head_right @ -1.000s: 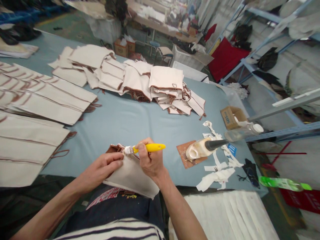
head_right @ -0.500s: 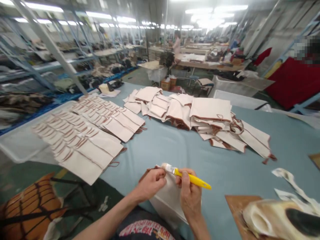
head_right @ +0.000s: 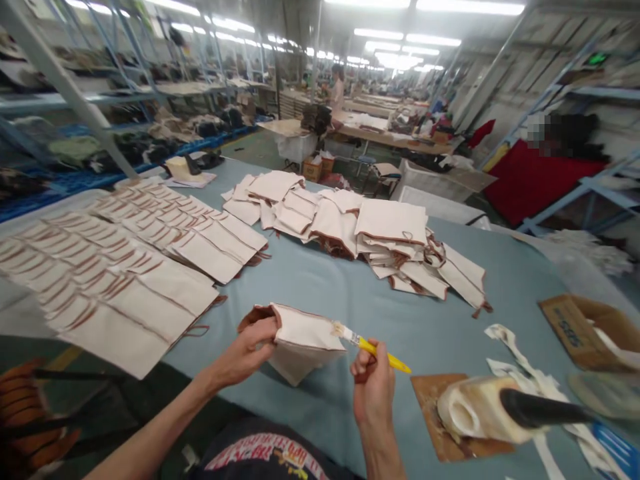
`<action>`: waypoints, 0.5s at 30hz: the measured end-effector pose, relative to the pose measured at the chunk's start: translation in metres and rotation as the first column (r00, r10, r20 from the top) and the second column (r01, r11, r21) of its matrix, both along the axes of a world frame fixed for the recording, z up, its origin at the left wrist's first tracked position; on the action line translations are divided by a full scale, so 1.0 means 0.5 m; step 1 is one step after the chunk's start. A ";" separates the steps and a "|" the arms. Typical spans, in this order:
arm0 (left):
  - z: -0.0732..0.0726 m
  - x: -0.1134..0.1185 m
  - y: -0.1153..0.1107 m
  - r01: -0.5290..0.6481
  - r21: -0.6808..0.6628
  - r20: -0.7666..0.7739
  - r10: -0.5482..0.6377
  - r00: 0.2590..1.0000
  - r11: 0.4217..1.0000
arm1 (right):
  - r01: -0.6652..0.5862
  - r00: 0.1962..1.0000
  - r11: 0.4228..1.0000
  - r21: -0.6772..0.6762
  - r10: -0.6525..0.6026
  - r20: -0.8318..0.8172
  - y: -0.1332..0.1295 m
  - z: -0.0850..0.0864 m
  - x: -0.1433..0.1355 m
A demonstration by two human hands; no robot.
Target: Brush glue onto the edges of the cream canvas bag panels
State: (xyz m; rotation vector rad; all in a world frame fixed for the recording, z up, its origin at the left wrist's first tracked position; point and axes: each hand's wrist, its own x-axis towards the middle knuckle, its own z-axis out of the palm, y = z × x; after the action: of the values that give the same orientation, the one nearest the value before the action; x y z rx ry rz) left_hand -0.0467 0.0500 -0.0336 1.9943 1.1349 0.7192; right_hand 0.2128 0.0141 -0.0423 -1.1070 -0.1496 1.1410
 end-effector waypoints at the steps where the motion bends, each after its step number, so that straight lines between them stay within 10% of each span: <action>1: -0.008 -0.011 -0.013 0.008 -0.018 -0.001 -0.008 1.000 1.000 | 0.006 1.000 1.000 -0.021 -0.006 -0.015 -0.004 -0.008 0.003; 15: -0.062 -0.098 -0.155 -0.259 -0.468 -0.107 0.237 0.966 0.845 | -0.117 0.990 0.978 -0.174 0.101 -0.098 -0.051 -0.081 0.003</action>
State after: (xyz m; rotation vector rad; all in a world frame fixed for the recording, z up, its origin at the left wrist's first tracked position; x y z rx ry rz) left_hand -0.0954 -0.0274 -0.0648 1.4654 1.4560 0.4577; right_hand 0.2141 -0.0116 -0.0826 -1.2164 -0.0384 1.3198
